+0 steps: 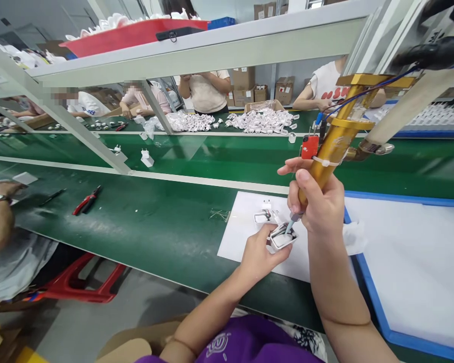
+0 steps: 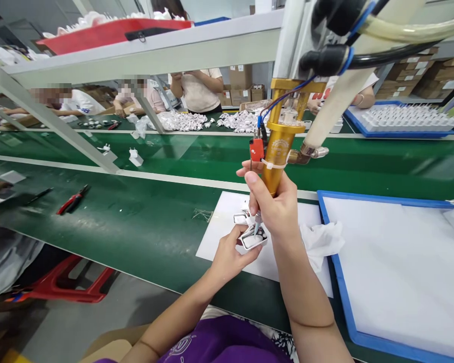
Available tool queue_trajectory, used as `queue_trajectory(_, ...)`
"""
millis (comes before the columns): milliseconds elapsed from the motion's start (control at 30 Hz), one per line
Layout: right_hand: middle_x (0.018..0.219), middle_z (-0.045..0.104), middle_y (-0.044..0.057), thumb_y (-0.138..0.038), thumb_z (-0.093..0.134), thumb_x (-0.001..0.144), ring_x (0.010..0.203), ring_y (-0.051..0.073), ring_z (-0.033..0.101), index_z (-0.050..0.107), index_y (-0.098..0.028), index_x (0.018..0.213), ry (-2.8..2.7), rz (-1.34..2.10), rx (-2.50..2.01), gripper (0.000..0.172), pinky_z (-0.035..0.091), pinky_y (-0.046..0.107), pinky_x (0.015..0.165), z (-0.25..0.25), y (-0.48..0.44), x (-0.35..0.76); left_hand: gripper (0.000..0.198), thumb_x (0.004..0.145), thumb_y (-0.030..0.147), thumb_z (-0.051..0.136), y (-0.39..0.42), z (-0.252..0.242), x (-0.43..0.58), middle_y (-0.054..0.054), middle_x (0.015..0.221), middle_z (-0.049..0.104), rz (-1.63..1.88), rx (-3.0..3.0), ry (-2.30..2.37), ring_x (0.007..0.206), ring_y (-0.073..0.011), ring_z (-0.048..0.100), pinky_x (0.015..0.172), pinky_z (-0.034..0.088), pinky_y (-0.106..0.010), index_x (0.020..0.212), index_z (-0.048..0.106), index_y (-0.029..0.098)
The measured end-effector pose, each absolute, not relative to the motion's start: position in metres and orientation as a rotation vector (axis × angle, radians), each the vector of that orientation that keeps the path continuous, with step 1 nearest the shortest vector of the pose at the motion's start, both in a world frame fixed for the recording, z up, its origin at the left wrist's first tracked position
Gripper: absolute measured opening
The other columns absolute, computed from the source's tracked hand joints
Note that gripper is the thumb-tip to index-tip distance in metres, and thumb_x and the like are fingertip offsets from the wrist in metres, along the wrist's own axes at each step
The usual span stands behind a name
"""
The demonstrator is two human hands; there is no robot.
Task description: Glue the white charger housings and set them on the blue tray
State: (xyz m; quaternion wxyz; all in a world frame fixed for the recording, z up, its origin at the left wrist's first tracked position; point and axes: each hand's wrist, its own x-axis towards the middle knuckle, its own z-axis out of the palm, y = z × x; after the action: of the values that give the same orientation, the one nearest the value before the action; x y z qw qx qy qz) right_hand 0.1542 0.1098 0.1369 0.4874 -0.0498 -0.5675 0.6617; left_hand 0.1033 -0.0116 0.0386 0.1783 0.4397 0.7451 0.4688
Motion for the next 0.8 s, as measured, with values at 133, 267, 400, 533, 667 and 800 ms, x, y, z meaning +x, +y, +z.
queue_trajectory(133, 0.094, 0.065, 0.004, -0.038, 0.062, 0.087, 0.034, 0.003, 0.04, 0.064, -0.019, 0.098, -1.368, 1.595, -0.133, 0.022, 0.03, 0.02, 0.031, 0.135, 0.109, 0.154, 0.036, 0.068, 0.03, 0.071, -0.001, 0.037, 0.112, 0.0, 0.087, 0.067, 1.356, 1.222, 2.133, 0.073, -0.0145, 0.061, 0.07, 0.05, -0.025, 0.099, 0.054, 0.022)
queue_trajectory(267, 0.086, 0.064, 0.002, -0.037, 0.064, 0.086, 0.034, 0.004, 0.04, 0.061, -0.019, 0.086, -1.348, 1.598, -0.135, 0.019, 0.03, 0.02, 0.031, 0.135, 0.108, 0.154, 0.038, 0.066, 0.03, 0.072, 0.006, 0.039, 0.118, 0.0, 0.084, 0.065, 1.478, 1.208, 2.132, 0.071, -0.014, 0.06, 0.066, 0.049, -0.024, 0.096, 0.052, 0.02)
queue_trajectory(400, 0.081, 0.063, 0.0, -0.038, 0.064, 0.086, 0.034, 0.004, 0.039, 0.06, -0.019, 0.08, -1.367, 1.584, -0.121, 0.02, 0.028, 0.02, 0.03, 0.136, 0.108, 0.155, 0.038, 0.065, 0.029, 0.073, 0.009, 0.041, 0.122, 0.0, 0.083, 0.064, 1.536, 1.208, 2.135, 0.072, -0.014, 0.06, 0.067, 0.048, -0.024, 0.095, 0.051, 0.02)
queue_trajectory(533, 0.096, 0.064, 0.003, -0.04, 0.059, 0.088, 0.035, 0.005, 0.04, 0.063, -0.023, 0.102, -1.389, 1.545, -0.098, 0.023, 0.028, 0.022, 0.03, 0.137, 0.11, 0.155, 0.038, 0.067, 0.031, 0.073, 0.005, 0.036, 0.117, 0.0, 0.085, 0.066, 1.467, 1.209, 2.139, 0.073, -0.015, 0.061, 0.068, 0.048, -0.025, 0.097, 0.052, 0.021)
queue_trajectory(667, 0.097, 0.064, 0.003, -0.041, 0.057, 0.089, 0.034, 0.005, 0.04, 0.063, -0.024, 0.105, -1.374, 1.53, -0.09, 0.024, 0.026, 0.023, 0.029, 0.137, 0.117, 0.154, 0.034, 0.075, 0.032, 0.068, -0.011, 0.016, 0.097, -0.001, 0.092, 0.067, 1.317, 1.283, 2.194, 0.081, -0.0174, 0.063, 0.075, 0.049, -0.029, 0.104, 0.054, 0.023)
queue_trajectory(800, 0.093, 0.065, 0.004, -0.041, 0.06, 0.086, 0.033, 0.006, 0.04, 0.062, -0.021, 0.102, -1.346, 1.506, -0.148, 0.026, 0.025, 0.022, 0.028, 0.137, 0.126, 0.153, 0.036, 0.076, 0.035, 0.07, -0.027, -0.003, 0.076, -0.008, 0.105, 0.062, 1.182, 1.562, 2.297, 0.101, -0.0239, 0.056, 0.086, 0.048, -0.037, 0.107, 0.058, 0.021)
